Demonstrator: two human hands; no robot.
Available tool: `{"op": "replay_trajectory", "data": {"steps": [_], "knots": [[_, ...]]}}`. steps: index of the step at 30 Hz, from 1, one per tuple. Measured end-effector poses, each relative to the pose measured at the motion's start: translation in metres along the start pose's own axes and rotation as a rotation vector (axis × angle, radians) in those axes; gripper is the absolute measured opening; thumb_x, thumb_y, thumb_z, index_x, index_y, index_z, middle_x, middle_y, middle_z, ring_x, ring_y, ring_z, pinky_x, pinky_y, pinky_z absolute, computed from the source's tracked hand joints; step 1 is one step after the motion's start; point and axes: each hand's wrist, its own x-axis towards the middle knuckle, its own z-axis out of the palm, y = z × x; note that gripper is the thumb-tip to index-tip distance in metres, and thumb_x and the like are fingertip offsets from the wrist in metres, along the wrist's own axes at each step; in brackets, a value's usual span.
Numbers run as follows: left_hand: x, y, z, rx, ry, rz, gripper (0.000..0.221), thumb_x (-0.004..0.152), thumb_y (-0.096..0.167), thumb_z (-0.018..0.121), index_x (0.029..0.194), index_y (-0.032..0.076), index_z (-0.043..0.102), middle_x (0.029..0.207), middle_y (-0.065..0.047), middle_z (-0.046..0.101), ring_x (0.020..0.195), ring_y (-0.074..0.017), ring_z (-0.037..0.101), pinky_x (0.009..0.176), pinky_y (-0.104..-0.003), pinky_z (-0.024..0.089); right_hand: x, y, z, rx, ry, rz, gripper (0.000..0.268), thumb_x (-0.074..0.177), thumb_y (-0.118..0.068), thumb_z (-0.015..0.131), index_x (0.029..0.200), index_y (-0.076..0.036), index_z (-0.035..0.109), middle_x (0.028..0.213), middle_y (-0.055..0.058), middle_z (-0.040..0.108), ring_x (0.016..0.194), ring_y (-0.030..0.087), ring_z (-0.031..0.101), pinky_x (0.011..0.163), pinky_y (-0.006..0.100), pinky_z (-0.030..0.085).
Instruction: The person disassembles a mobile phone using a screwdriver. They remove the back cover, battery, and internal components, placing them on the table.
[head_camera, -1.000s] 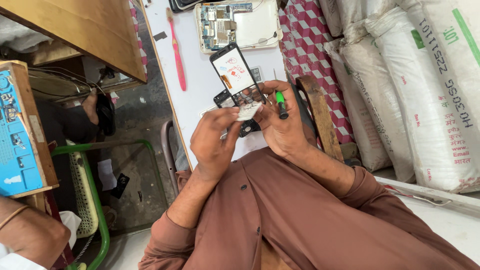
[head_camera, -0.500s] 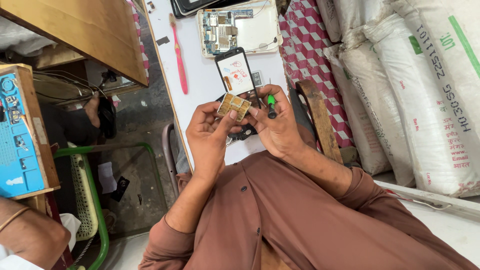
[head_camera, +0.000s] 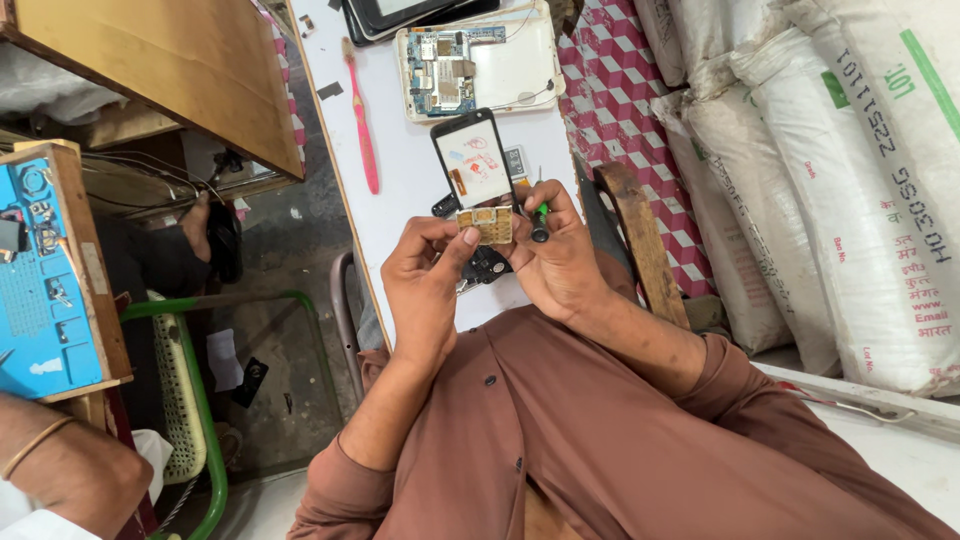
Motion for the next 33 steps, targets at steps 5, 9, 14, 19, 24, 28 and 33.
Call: {"op": "replay_trajectory", "data": {"steps": [5, 9, 14, 19, 24, 28, 33], "knots": [[0.004, -0.012, 0.000, -0.061, 0.057, -0.063, 0.015, 0.095, 0.000, 0.076, 0.093, 0.004, 0.062, 0.091, 0.000, 0.058, 0.081, -0.0053, 0.052, 0.070, -0.020, 0.042, 0.003, 0.003, 0.003, 0.039, -0.006, 0.013, 0.019, 0.103, -0.002, 0.067, 0.110, -0.012, 0.053, 0.124, 0.006, 0.062, 0.120, 0.022, 0.065, 0.106, 0.041, 0.054], [0.006, -0.017, 0.001, -0.088, 0.063, -0.036, 0.023, 0.095, 0.000, 0.077, 0.087, 0.006, 0.056, 0.096, -0.001, 0.054, 0.082, -0.0050, 0.050, 0.070, -0.021, 0.043, 0.003, 0.004, 0.006, 0.064, -0.027, 0.010, 0.018, 0.102, -0.003, 0.067, 0.109, -0.012, 0.053, 0.125, 0.004, 0.063, 0.122, 0.021, 0.064, 0.106, 0.039, 0.053], [0.007, -0.012, 0.003, -0.101, 0.029, -0.053, 0.023, 0.093, 0.000, 0.075, 0.084, 0.006, 0.055, 0.104, -0.003, 0.059, 0.081, -0.0067, 0.054, 0.070, -0.022, 0.047, 0.005, 0.003, 0.014, 0.044, -0.057, -0.003, 0.017, 0.104, -0.005, 0.068, 0.109, -0.011, 0.053, 0.125, 0.004, 0.063, 0.121, 0.023, 0.064, 0.101, 0.040, 0.056], [0.009, -0.006, 0.005, -0.221, 0.015, -0.180, 0.022, 0.091, 0.000, 0.074, 0.093, 0.009, 0.054, 0.103, -0.005, 0.060, 0.083, -0.0083, 0.059, 0.066, -0.023, 0.050, 0.003, 0.001, 0.017, 0.021, -0.112, -0.023, 0.017, 0.104, -0.008, 0.069, 0.110, -0.012, 0.053, 0.126, 0.007, 0.062, 0.117, 0.026, 0.066, 0.085, 0.041, 0.058], [0.007, -0.003, 0.006, -0.208, -0.036, -0.169, 0.022, 0.091, -0.002, 0.074, 0.095, 0.006, 0.054, 0.109, -0.003, 0.060, 0.091, -0.0103, 0.064, 0.064, -0.025, 0.055, 0.002, 0.001, 0.016, 0.000, -0.071, -0.079, 0.018, 0.104, -0.002, 0.068, 0.108, -0.011, 0.052, 0.128, 0.003, 0.058, 0.120, 0.024, 0.065, 0.097, 0.041, 0.058], [0.009, 0.004, 0.003, -0.147, -0.081, -0.136, 0.013, 0.096, 0.000, 0.071, 0.097, 0.001, 0.058, 0.112, -0.003, 0.060, 0.093, -0.0113, 0.066, 0.068, -0.028, 0.062, 0.001, -0.001, 0.016, -0.016, -0.060, -0.106, 0.019, 0.104, 0.002, 0.066, 0.107, -0.011, 0.052, 0.128, 0.004, 0.057, 0.124, 0.023, 0.064, 0.107, 0.041, 0.057], [0.014, 0.003, -0.003, -0.119, -0.069, -0.214, 0.016, 0.091, 0.002, 0.069, 0.105, 0.003, 0.061, 0.097, -0.006, 0.068, 0.087, -0.0120, 0.070, 0.068, -0.028, 0.062, -0.003, -0.002, 0.011, -0.038, -0.067, -0.088, 0.017, 0.103, 0.001, 0.066, 0.107, -0.010, 0.053, 0.126, 0.009, 0.059, 0.119, 0.025, 0.065, 0.098, 0.040, 0.058]]}}
